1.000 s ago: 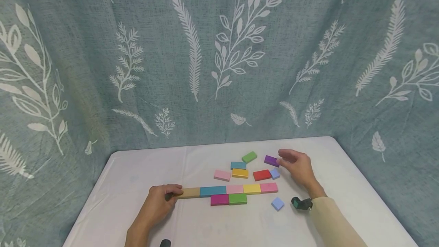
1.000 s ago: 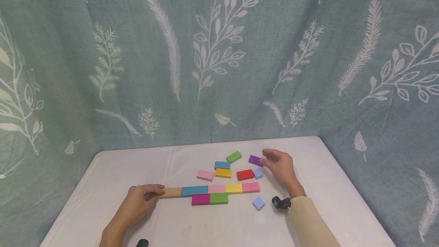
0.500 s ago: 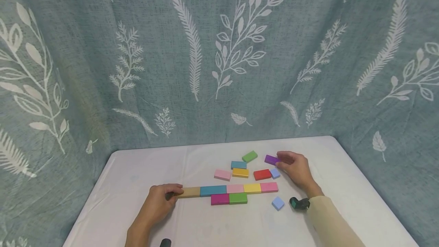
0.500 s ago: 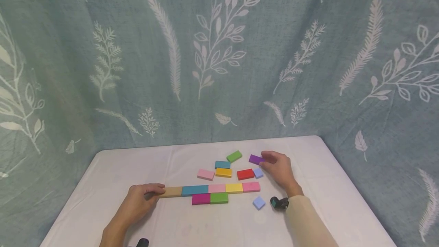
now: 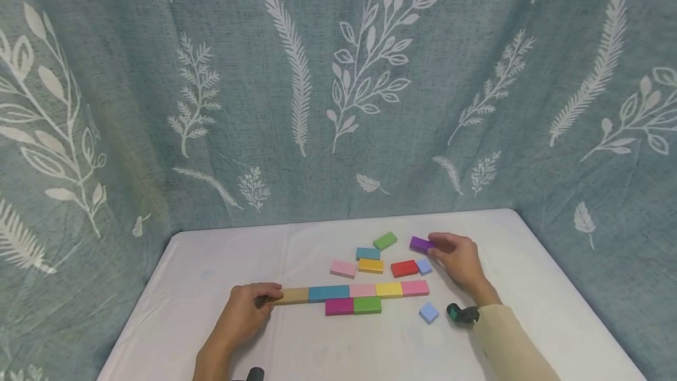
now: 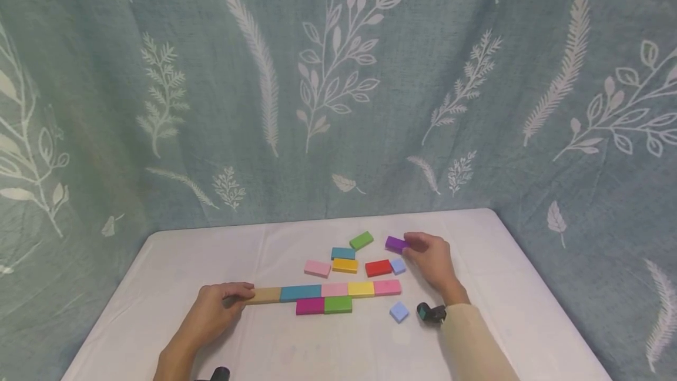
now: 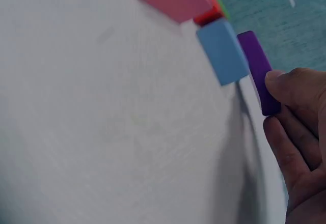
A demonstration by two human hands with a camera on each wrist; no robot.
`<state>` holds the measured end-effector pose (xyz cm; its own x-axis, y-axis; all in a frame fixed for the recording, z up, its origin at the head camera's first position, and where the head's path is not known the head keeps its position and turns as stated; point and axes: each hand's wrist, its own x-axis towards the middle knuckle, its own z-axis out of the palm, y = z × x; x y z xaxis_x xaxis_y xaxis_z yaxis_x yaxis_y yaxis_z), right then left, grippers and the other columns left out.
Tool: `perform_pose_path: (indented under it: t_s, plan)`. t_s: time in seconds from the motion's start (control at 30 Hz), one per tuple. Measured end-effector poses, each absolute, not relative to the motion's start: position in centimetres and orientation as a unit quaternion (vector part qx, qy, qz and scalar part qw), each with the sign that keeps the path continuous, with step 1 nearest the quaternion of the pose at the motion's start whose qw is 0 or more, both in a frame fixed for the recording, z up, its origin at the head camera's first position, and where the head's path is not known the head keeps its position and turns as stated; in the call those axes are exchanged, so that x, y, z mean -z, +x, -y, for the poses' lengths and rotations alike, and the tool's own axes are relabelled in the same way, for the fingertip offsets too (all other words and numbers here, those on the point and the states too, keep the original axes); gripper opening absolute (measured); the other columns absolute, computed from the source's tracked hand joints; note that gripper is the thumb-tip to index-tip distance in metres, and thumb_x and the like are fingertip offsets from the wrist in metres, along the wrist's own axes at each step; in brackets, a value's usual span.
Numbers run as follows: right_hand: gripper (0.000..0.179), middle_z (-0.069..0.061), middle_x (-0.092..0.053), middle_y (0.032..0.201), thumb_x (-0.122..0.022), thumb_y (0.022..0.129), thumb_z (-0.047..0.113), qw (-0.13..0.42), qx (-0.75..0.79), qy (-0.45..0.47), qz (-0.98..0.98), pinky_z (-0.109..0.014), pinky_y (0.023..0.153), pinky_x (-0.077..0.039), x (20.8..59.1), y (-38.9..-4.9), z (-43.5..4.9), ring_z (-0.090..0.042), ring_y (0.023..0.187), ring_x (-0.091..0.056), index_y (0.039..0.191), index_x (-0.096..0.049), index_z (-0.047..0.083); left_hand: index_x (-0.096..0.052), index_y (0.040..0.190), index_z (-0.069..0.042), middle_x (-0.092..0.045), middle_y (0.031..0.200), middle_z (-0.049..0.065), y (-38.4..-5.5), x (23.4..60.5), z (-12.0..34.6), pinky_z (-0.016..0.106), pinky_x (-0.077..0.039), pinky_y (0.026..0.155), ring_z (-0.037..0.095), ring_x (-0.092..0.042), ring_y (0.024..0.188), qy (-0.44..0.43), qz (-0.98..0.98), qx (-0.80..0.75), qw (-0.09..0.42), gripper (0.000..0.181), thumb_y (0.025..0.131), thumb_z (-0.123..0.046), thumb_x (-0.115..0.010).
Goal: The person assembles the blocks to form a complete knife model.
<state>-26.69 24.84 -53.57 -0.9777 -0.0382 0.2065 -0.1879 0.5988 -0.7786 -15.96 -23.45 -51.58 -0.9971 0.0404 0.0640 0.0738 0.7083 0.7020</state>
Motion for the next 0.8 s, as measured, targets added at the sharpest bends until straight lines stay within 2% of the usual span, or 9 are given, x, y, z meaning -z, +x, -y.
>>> perform_pose_path:
  t_s: [0.37,0.57,0.8]
  plan:
    - [0.036,-0.011,-0.079,0.133,-0.083,0.097,0.007,0.086,-0.468,0.100,0.874,-0.049,0.110,-0.060,49.8,-22.7,-22.0,-0.033,0.127,-0.075,0.133,-0.077,0.009,-0.086,0.098,-0.016,-0.083,0.122,0.005,-15.9,51.6,23.4,0.058,-0.058,0.114,0.037,-0.073,0.128,-0.029,0.922,0.386,0.020,0.031,0.087,0.013,-0.080]
    - [0.037,-0.010,-0.082,0.126,-0.085,0.092,0.000,0.089,-0.488,0.157,0.854,-0.045,0.108,-0.063,49.0,-20.2,-19.4,-0.031,0.119,-0.079,0.128,-0.078,0.003,-0.086,0.099,-0.016,-0.083,0.123,0.005,-15.9,51.5,23.5,0.058,-0.057,0.115,0.037,-0.073,0.129,-0.029,0.923,0.383,0.019,0.031,0.088,0.013,-0.080]
    - [0.035,-0.001,-0.083,0.122,-0.087,0.090,0.002,0.060,-0.513,0.150,0.843,-0.043,0.106,-0.065,49.1,-18.1,-16.8,-0.021,0.115,-0.080,0.123,-0.083,0.013,-0.086,0.098,-0.016,-0.083,0.122,0.005,-15.9,51.5,23.4,0.059,-0.057,0.115,0.038,-0.073,0.129,-0.030,0.924,0.382,0.019,0.031,0.087,0.013,-0.080]
